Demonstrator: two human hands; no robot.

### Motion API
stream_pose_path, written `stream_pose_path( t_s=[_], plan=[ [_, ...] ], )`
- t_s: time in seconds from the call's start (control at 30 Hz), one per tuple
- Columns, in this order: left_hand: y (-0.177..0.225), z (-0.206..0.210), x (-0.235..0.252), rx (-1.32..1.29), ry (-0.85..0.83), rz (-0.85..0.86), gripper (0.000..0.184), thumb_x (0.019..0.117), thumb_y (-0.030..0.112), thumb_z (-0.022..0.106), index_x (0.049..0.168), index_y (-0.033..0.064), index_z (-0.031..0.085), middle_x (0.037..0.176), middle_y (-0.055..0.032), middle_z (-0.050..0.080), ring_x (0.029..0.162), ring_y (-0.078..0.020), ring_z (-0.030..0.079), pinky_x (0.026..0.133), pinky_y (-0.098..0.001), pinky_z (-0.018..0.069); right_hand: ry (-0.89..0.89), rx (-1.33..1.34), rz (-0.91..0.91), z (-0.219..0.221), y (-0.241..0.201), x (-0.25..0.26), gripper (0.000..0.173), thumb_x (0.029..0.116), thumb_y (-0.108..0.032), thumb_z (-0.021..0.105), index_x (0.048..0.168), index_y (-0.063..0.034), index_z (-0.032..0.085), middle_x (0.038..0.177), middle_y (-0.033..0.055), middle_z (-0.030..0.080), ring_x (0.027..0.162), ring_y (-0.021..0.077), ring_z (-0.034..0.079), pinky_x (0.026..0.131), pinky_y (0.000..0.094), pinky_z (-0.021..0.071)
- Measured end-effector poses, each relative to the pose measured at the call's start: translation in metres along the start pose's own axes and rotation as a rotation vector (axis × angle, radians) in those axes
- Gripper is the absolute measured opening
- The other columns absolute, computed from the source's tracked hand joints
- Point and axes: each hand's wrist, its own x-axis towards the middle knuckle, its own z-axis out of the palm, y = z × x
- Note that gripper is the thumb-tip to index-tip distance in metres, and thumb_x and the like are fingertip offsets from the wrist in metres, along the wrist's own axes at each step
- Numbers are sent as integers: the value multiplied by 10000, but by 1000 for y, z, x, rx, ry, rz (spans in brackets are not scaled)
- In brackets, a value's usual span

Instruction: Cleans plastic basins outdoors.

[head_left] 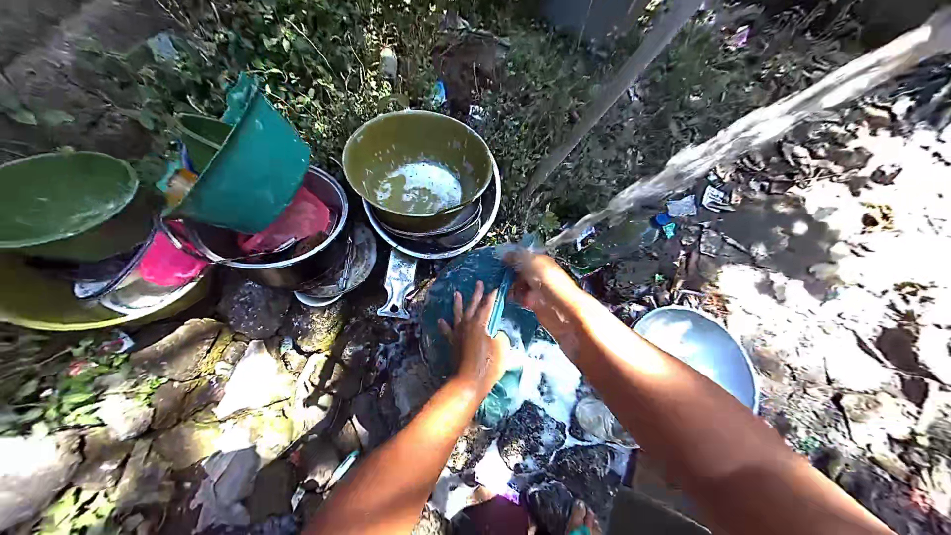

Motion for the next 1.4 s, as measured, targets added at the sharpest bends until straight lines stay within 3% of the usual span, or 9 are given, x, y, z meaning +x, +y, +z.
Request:
stream_pose_path(
  t_s=[0.17, 0.4, 0.53, 0.63, 0.87, 1.03, 1.13, 1.27, 1.4],
  plan=[
    [57, -32, -19, -44, 50, 46, 433, 1021, 220, 546, 1435, 104, 598, 1602, -114, 426, 1546, -353, 242, 1250, -601, 113, 123, 361, 82, 0, -46, -50, 269, 1012, -102, 541, 1272, -54, 494, 1001, 136, 616, 821, 223, 641, 687, 407, 568],
    [166, -66, -67, -51, 38, -79, 468, 1046, 181, 474, 1476, 0, 514, 1585, -166, 435, 1539, -324, 277, 1278, -508, 130, 254, 801, 220, -17, -100, -131, 368, 924, -9, 504, 1283, -36, 427, 1120, 189, 546, 941, 288, 601, 762, 479, 564],
    [206, -66, -74, -38, 89, -37, 471, 1031, 158, 454, 1462, -19, 525, 1583, -179, 435, 1538, -349, 272, 1268, -541, 128, 233, 961, 129, -46, -114, -155, 399, 1086, -345, 418, 1401, -102, 395, 1237, 99, 553, 1092, 183, 604, 910, 344, 548],
    [218, -60, -65, 19, 56, -23, 523, 1039, 206, 453, 1508, -25, 457, 1627, -198, 352, 1555, -361, 219, 1271, -554, 78, 238, 948, 22, -74, -105, -161, 562, 1099, -521, 307, 1519, -148, 328, 1438, 85, 506, 1295, 177, 545, 1052, 347, 493],
    [175, -67, -6, 5, -58, -194, 595, 1086, 291, 391, 1575, -38, 307, 1652, -238, 268, 1558, -372, 200, 1268, -553, 95, 481, 931, -3, -124, -71, -158, 551, 1074, -564, 292, 1457, -179, 389, 1318, 73, 572, 1192, 201, 598, 966, 442, 537],
    [115, -109, 38, -388, -163, -599, 600, 1135, 390, 202, 1555, -5, 369, 1574, -252, 408, 1489, -349, 369, 1229, -518, 266, 483, 660, 17, -138, -58, -173, 498, 1079, -545, 266, 1334, -179, 489, 1136, 49, 651, 1034, 173, 660, 862, 451, 577],
    [90, -133, 60, -689, -49, -763, 689, 1108, 507, 222, 1444, -21, 512, 1459, -267, 525, 1388, -341, 489, 1148, -536, 393, 445, 628, 78, -127, -49, -176, 522, 1071, -542, 266, 1310, -161, 530, 1114, 62, 685, 1010, 193, 683, 848, 468, 591],
    [77, -165, 84, -589, -142, -593, 541, 1124, 345, 366, 1547, 9, 391, 1615, -196, 367, 1515, -283, 325, 1242, -469, 250, 513, 335, 84, -82, -45, -164, 512, 1111, -458, 301, 1381, -83, 522, 1196, 99, 673, 1079, 188, 668, 913, 438, 576],
    [98, -142, 87, -101, -302, -206, 502, 1086, 284, 431, 1522, 38, 466, 1634, -203, 333, 1546, -331, 252, 1267, -531, 158, 454, 13, 131, -33, -50, -141, 517, 1110, -413, 385, 1375, -5, 558, 1229, 158, 686, 1112, 205, 679, 963, 435, 567]
  ],
)
